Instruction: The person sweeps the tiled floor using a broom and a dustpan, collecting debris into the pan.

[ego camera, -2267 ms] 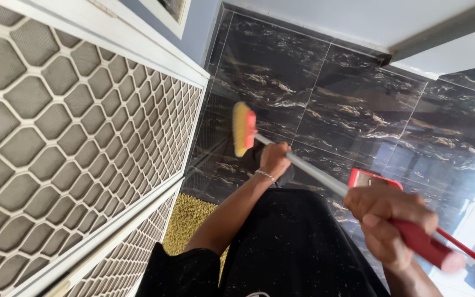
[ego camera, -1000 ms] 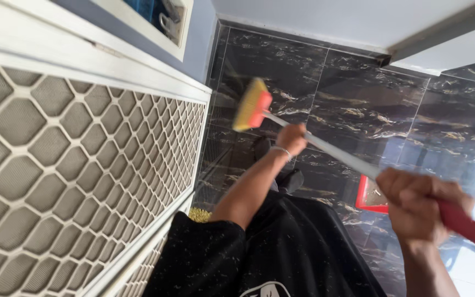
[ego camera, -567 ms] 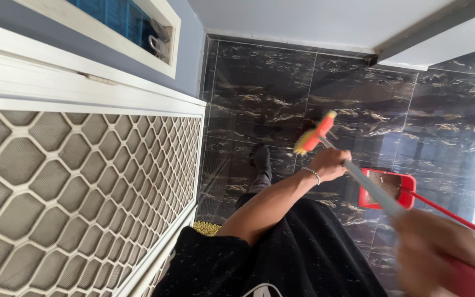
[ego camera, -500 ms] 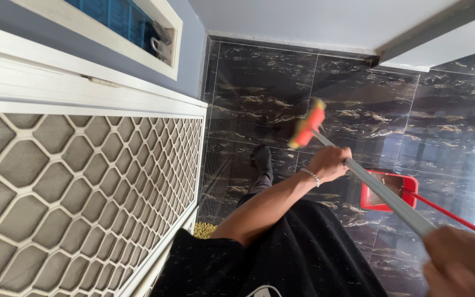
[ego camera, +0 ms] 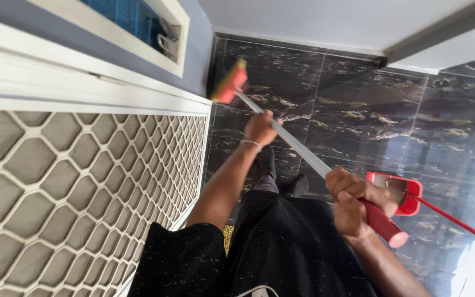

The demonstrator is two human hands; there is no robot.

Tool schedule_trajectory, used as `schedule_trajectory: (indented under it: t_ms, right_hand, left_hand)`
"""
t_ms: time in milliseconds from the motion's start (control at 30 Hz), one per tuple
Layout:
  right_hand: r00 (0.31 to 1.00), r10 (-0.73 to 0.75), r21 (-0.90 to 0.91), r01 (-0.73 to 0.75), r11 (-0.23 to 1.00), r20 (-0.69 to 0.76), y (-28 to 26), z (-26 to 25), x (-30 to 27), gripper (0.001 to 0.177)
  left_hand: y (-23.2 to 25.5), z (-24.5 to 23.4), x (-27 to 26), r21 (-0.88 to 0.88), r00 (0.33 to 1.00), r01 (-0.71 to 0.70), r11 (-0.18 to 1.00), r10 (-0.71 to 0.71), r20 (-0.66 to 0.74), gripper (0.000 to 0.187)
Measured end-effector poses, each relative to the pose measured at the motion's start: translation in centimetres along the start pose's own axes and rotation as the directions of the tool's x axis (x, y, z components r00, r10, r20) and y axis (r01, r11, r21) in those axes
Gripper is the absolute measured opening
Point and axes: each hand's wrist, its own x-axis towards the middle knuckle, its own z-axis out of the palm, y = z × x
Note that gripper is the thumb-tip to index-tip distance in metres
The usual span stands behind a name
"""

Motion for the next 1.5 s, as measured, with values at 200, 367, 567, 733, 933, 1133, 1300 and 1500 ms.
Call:
schedule_trajectory:
  t_ms: [200,367,567,733,933,1133,1300,1500]
  right_hand:
    - [0.995,-0.018,-0.047,0.023,0.999,0.101,-5.4,-1.7,0.7,0.009]
    - [0.999,0.042,0.116,-0.043,0.992,0.013,-4.9,-2.2,0.2,0.010]
    - [0.995,-0.088,0.149,0.095,0.984,-0.057,1.1,-1.3,-1.0,0.012]
    - [0.997,-0.063,0.062,0.066,0.996,-0.051,-0.7,-3.3,-0.6,0.010]
    - [0.998,0.067,0.176,-0.067,0.982,0.005,-6.5,-5.5,0.2,0.012]
    - [0.994,-0.111,-0.224,0.113,0.968,0.023,-4.1,-9.3,2.0,0.029]
    - [0.998,0.050,0.104,-0.047,0.993,-0.032,-1.2,-12.8,-0.6,0.021]
    - [0.973,0.120,-0.040,-0.130,0.991,-0.196,-7.0,-13.2,-7.4,0.025]
  left_hand:
    - [4.9,2.7,-4.7,-0.118,0.992,-0.096,0.988,0.104,0.068,0.032]
    - [3.5,2.1,-2.3,-0.005,0.985,-0.146,0.989,0.145,-0.094,0.021]
    - [-2.0,4.4,0.1,0.110,0.970,-0.155,0.982,0.173,-0.172,0.032]
    - [1.5,6.6,-2.6,-0.031,0.989,-0.094,0.995,0.097,0.111,0.029]
    - [4.3,3.8,-3.9,0.164,0.968,-0.241,0.957,0.249,-0.032,0.025]
    - [3.1,4.9,-3.0,0.171,0.981,-0.193,0.966,0.184,0.066,0.033]
    - [1.7,11.3,-4.0,0.141,0.962,-0.271,0.952,0.262,0.076,0.025]
    - [5.7,16.7,-9.3,0.014,0.921,-0.325,0.946,0.313,0.231,0.024]
